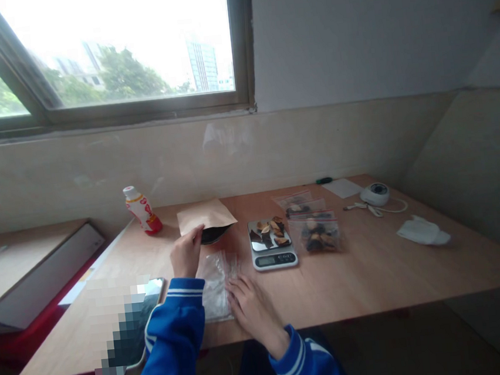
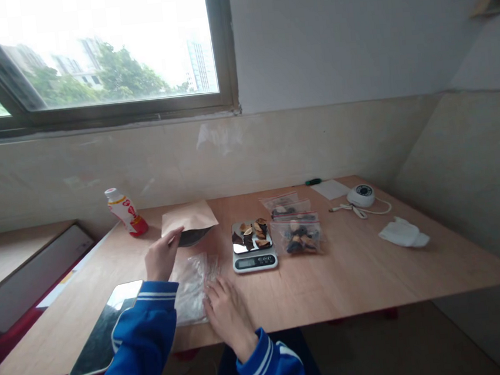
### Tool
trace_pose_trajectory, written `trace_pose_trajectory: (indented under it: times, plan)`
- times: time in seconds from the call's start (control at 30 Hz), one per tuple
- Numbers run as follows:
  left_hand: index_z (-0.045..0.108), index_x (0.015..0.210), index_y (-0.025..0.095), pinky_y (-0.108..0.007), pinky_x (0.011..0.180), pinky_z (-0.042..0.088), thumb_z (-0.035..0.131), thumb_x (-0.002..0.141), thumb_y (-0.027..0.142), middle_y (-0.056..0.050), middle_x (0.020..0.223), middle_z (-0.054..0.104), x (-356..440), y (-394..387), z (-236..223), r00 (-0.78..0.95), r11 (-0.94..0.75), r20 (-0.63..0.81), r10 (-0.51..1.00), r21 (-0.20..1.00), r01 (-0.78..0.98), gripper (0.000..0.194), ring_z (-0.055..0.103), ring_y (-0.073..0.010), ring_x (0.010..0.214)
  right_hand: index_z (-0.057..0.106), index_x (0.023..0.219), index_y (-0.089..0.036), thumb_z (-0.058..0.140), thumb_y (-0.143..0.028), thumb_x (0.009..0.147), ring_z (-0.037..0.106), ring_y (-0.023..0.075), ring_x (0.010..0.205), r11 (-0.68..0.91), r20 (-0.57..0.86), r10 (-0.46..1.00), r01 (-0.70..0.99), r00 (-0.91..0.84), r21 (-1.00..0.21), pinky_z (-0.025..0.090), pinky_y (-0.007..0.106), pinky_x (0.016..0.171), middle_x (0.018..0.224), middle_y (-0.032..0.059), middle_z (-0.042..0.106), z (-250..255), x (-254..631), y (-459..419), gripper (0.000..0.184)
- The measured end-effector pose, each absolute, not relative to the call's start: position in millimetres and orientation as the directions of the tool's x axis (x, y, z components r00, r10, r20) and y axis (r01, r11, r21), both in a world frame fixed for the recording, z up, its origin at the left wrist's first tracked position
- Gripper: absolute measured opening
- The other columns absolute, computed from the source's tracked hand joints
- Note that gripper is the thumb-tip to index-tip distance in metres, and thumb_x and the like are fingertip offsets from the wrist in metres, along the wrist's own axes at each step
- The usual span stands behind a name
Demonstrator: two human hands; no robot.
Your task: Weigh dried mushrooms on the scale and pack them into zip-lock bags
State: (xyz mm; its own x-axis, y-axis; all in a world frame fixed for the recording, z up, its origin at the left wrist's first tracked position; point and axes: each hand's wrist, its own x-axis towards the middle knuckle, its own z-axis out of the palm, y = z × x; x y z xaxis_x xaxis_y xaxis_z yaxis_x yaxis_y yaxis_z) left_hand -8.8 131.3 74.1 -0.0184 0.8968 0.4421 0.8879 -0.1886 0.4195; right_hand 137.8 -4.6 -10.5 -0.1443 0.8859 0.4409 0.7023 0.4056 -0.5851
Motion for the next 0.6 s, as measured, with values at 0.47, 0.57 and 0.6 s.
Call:
trace_pose_trajectory:
  times: [0.47,0.57,0.6]
  plan:
    - [0.073,0.099,0.025,-0.023,0.07,0.054,0.056,0.083,0.039,-0.001,0.091,0.076,-4.2,93.6,107.3,-0.121,-0.412,0.566,0.816,0.715,0.565,0.027,0.071,-0.0177,0.081,0.064,0.106,-0.011,0.039,-0.017,0.095,0.054,0.022,0.115,0.587,0.635,0.707,0.761,-0.313,-0.278,0.045,0.036,0.1,0.104,0.0125,0.068,86.2,133.8,45.3,0.028]
    - [0.074,0.095,0.024,-0.021,0.065,0.054,0.058,0.08,0.041,0.0,0.086,0.076,-6.0,92.6,113.7,-0.22,-0.416,0.58,0.784,0.755,0.506,0.027,0.071,-0.0163,0.076,0.066,0.091,-0.012,0.042,-0.016,0.093,0.063,0.0207,0.093,0.604,0.534,0.729,0.77,-0.429,-0.206,0.049,0.033,0.089,0.086,0.0108,0.07,93.1,130.3,42.4,0.024]
    - [0.074,0.094,0.024,-0.02,0.063,0.053,0.059,0.079,0.041,0.001,0.084,0.076,-6.4,92.4,114.3,-0.233,-0.411,0.577,0.783,0.76,0.502,0.027,0.071,-0.0162,0.075,0.066,0.088,-0.013,0.043,-0.016,0.093,0.064,0.0203,0.088,0.587,0.497,0.753,0.782,-0.432,-0.21,0.05,0.032,0.084,0.084,0.0108,0.07,95.3,129.3,40.7,0.024]
